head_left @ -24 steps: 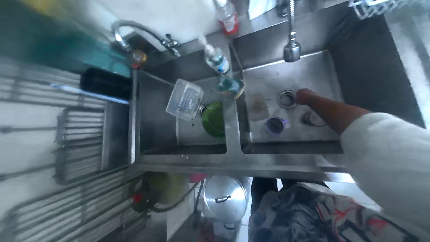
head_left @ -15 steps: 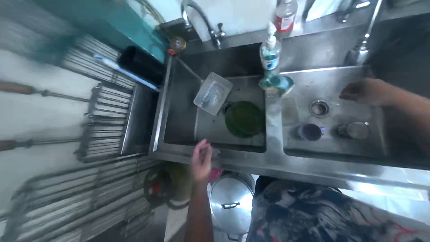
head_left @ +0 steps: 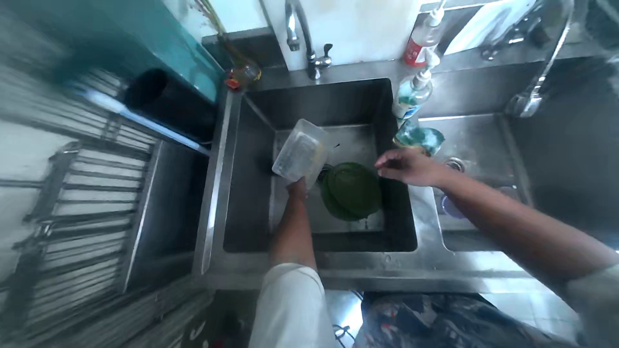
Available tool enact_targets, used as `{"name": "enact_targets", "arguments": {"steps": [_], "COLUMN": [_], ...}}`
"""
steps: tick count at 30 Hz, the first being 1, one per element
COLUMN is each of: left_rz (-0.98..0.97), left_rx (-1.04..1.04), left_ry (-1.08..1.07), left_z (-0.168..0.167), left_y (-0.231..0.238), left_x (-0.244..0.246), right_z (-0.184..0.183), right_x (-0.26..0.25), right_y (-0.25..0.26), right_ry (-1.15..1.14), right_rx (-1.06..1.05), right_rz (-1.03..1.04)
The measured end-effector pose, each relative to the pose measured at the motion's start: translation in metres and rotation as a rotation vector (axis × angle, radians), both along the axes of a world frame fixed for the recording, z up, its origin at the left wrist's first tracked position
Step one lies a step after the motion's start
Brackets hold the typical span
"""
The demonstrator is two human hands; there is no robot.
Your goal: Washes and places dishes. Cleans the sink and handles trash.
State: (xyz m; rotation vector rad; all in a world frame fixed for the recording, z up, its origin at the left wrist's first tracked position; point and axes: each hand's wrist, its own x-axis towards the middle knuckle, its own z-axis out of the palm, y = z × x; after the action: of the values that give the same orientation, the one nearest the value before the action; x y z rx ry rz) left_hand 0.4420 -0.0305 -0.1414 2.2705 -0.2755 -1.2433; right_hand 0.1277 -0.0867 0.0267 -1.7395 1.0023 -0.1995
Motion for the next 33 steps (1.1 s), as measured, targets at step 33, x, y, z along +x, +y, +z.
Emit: {"name": "enact_targets", "arguments": {"steps": [33], "left_rz": [-0.123], "left_rx": [-0.127], "left_ry": [0.022], "left_z": [0.110], "left_y": [-0.025], "left_x": [-0.004], "right_z": [-0.008], "right_x": [0.247], "right_y": [-0.162], "right_ry": [-0.065], "right_rx": [0.276], "right_rz": [-0.385]}}
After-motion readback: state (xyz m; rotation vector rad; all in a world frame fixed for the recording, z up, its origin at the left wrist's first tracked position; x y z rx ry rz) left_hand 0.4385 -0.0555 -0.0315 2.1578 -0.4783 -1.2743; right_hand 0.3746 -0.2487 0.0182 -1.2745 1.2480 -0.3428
